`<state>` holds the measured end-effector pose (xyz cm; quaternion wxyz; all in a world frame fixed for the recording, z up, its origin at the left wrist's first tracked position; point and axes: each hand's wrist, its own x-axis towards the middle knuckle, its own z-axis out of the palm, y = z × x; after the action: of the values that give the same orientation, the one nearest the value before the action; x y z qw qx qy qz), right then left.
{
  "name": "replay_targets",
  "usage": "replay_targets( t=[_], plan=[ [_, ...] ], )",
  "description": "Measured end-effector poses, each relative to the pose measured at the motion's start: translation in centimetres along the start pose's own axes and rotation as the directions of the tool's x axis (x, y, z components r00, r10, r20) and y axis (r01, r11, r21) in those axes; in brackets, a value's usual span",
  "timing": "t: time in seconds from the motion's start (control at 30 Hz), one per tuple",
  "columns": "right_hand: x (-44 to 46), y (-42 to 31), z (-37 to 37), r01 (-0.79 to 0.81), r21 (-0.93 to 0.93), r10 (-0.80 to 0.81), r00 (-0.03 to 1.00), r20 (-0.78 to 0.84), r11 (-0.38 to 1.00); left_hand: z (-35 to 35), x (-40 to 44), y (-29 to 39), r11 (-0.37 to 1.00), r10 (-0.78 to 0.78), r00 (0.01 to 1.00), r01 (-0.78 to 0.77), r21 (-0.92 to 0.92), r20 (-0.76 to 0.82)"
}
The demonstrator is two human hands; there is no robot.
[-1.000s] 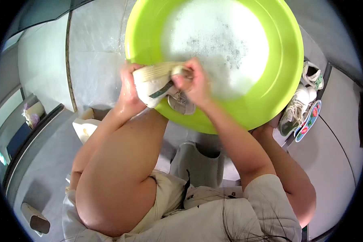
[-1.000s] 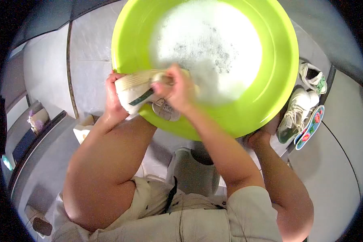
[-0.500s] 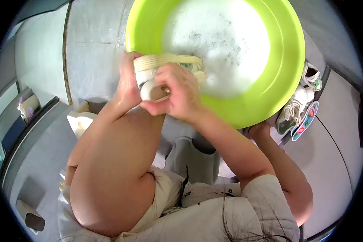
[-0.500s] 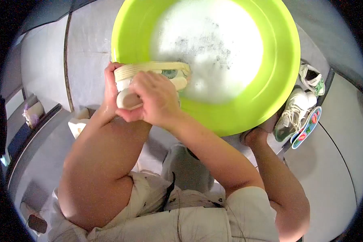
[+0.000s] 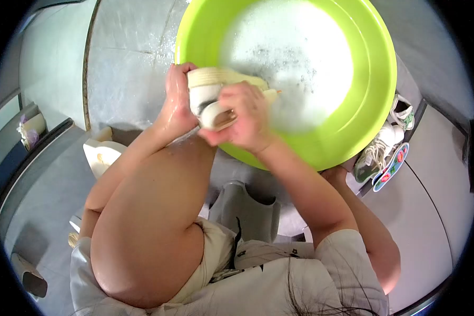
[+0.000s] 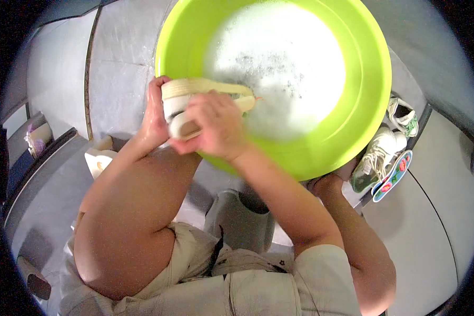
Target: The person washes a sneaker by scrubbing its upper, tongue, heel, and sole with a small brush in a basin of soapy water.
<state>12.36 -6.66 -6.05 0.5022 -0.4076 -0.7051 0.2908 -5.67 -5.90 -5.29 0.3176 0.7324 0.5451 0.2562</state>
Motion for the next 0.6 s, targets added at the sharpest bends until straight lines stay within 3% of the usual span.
replay_targets(
  t=[0.1, 0.2, 0.33, 0.37, 0.47, 0.5, 0.53, 0.6],
  plan=[
    [1.3, -1.7, 0.5, 0.081, 0.003, -0.081, 0.995, 0.064, 0.997, -1.1, 0.5, 0.2, 0.995, 0.052, 0.996, -0.057, 0.083, 0.066],
    [-1.6, 2.7, -0.7, -0.021, -0.048, 0.020, 1.000, -0.023, 0.999, 0.1, 0.4, -0.6, 0.971, 0.153, 0.988, -0.154, 0.185, 0.019],
    [0.5, 0.0, -0.4, -0.056, 0.026, 0.057, 0.998, -0.034, 0.998, -0.1, 0.6, 0.0, 0.994, -0.098, 0.994, 0.100, -0.034, 0.049],
    [1.1, -1.0, -0.1, -0.032, 0.033, 0.033, 0.999, -0.018, 0.999, -0.5, 0.6, 0.0, 1.000, 0.007, 0.999, -0.007, 0.011, 0.035],
    [-1.0, 1.5, 0.2, -0.041, 0.085, 0.044, 0.999, -0.031, 0.996, -0.3, 0.4, 0.1, 0.982, 0.133, 0.991, -0.133, 0.137, 0.010],
    [-2.1, 2.7, -1.0, -0.068, -0.046, 0.069, 0.998, 0.012, 0.997, -0.3, 0.6, 0.2, 0.967, 0.186, 0.983, -0.185, 0.178, 0.013],
    [-3.8, 4.4, -2.0, -0.315, 0.028, 0.312, 0.946, 0.087, 0.949, 0.0, 0.5, 0.1, 0.981, 0.142, 0.989, -0.137, 0.140, -0.030],
    [-6.8, 7.2, -3.8, -0.747, 0.103, 0.707, 0.657, 0.262, 0.657, 0.8, 0.3, 0.0, 0.998, 0.054, 0.993, -0.049, 0.049, -0.101]
  ],
)
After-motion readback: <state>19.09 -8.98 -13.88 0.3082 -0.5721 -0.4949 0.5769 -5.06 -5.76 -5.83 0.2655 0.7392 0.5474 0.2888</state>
